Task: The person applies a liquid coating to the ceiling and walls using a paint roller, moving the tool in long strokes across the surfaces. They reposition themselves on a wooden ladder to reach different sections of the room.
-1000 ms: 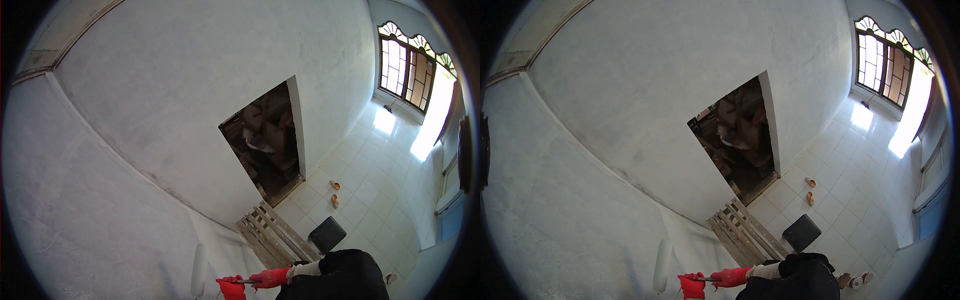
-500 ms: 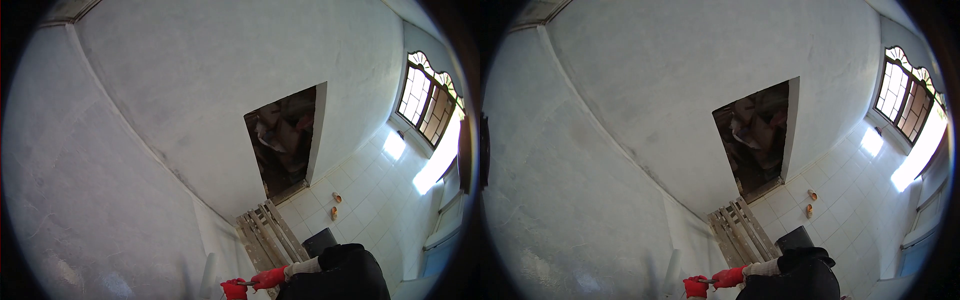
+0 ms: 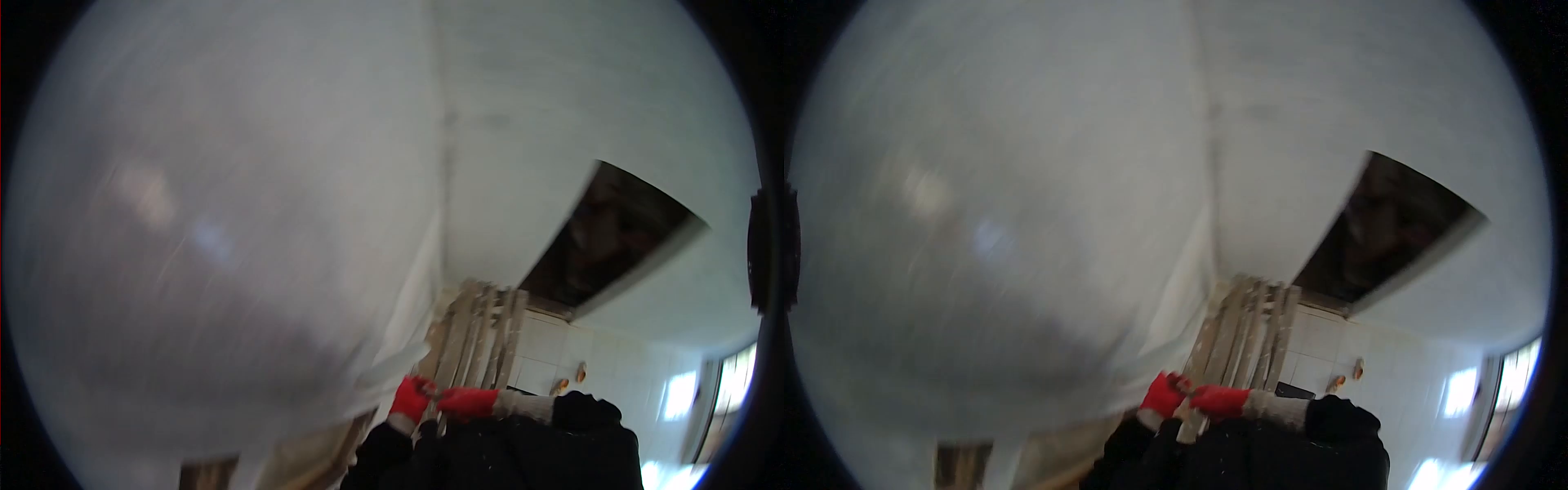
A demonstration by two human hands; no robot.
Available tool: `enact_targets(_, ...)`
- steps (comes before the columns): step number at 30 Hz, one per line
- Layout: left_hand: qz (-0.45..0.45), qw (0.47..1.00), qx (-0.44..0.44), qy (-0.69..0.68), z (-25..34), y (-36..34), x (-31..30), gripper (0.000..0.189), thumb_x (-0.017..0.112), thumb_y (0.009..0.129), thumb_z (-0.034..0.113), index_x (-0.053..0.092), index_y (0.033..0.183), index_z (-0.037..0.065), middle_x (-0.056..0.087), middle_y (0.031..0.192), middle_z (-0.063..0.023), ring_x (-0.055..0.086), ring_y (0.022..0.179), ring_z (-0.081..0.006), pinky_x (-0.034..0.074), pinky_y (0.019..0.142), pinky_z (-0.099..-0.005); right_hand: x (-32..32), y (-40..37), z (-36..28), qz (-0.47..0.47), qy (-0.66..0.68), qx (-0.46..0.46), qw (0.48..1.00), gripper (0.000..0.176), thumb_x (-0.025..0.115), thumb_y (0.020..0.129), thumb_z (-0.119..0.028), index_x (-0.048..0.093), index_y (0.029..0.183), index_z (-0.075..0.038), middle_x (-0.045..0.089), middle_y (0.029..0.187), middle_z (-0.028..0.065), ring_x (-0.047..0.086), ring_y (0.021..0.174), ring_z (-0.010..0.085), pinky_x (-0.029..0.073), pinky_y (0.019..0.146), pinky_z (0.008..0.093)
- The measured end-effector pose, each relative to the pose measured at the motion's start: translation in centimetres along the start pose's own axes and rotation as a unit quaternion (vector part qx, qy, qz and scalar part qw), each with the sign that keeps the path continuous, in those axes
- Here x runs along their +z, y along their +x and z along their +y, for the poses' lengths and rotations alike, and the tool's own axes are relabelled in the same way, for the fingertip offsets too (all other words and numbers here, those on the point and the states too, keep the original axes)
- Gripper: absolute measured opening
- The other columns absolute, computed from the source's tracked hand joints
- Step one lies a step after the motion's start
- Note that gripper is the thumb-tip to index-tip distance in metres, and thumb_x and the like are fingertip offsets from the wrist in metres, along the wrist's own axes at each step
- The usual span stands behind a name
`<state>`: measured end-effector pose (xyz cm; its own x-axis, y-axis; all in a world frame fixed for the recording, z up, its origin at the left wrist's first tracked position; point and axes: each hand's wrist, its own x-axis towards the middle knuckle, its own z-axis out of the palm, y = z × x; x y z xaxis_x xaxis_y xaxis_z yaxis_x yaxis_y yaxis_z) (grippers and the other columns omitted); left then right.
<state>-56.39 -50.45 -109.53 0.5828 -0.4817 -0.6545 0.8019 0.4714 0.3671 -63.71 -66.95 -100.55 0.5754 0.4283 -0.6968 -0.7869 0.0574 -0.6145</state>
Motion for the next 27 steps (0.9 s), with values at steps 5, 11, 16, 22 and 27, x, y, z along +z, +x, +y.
enact_targets(5, 0.138, 0.977, 0.071, 0.143, -0.5, -6.4, -1.0, 0.042, 0.044, 0.094, 0.041, 0.05, 0.111, 0.003, 0.053, 0.092, -0.008, 0.052, 0.08, -0.0202, 0.046, 0.073, -0.0365, 2.7, -0.3, -0.3, 0.047, -0.117, 0.035, 0.991, 0.024, 0.055, 0.088, -0.025, 0.056, 0.099, -0.004, 0.048, 0.062, 0.0004, 0.045, 0.045, 0.0098, 0.038, 0.04, 0.0252)
enact_targets(11, 0.149, 0.982, 0.117, 0.019, 0.5, -14.5, -5.7, 0.044, 0.051, 0.092, 0.035, 0.046, 0.124, 0.004, 0.052, 0.115, -0.0086, 0.053, 0.1, -0.0254, 0.045, 0.089, -0.0381, 4.9, 4.1, 4.1, 0.017, -0.137, 0.033, 0.99, 0.022, 0.057, 0.084, -0.022, 0.053, 0.092, -0.001, 0.048, 0.06, 0.0038, 0.046, 0.043, 0.0151, 0.037, 0.039, 0.0305)
enact_targets(16, 0.151, 0.982, 0.114, -0.031, -0.4, -19.5, -10.6, 0.046, 0.05, 0.093, 0.033, 0.044, 0.124, 0.0, 0.05, 0.124, -0.0136, 0.05, 0.112, -0.0323, 0.042, 0.097, -0.044, 7.2, 9.4, 7.3, 0.027, -0.186, 0.08, 0.979, 0.019, 0.055, 0.084, -0.019, 0.055, 0.093, -0.002, 0.047, 0.056, 0.0034, 0.046, 0.041, 0.0137, 0.038, 0.037, 0.0304)
enact_targets(22, 0.176, 0.967, 0.154, -0.102, -2.6, -23.7, -14.3, 0.041, 0.048, 0.094, 0.03, 0.046, 0.123, 0.001, 0.052, 0.122, -0.0145, 0.051, 0.112, -0.0328, 0.043, 0.096, -0.044, 9.0, 14.8, 9.7, 0.028, -0.22, 0.086, 0.971, 0.029, 0.06, 0.081, -0.024, 0.052, 0.097, 0.0, 0.048, 0.055, 0.0064, 0.048, 0.041, 0.0181, 0.039, 0.038, 0.0334)
enact_targets(27, 0.212, 0.951, 0.16, -0.157, -2.5, -26.6, -14.3, 0.038, 0.049, 0.094, 0.03, 0.05, 0.119, 0.001, 0.055, 0.12, -0.0129, 0.052, 0.111, -0.0297, 0.042, 0.098, -0.0428, 10.3, 20.1, 12.3, 0.073, -0.286, 0.071, 0.953, 0.032, 0.061, 0.078, -0.03, 0.058, 0.093, -0.001, 0.061, 0.071, 0.0171, 0.061, 0.06, 0.0295, 0.048, 0.057, 0.0401)
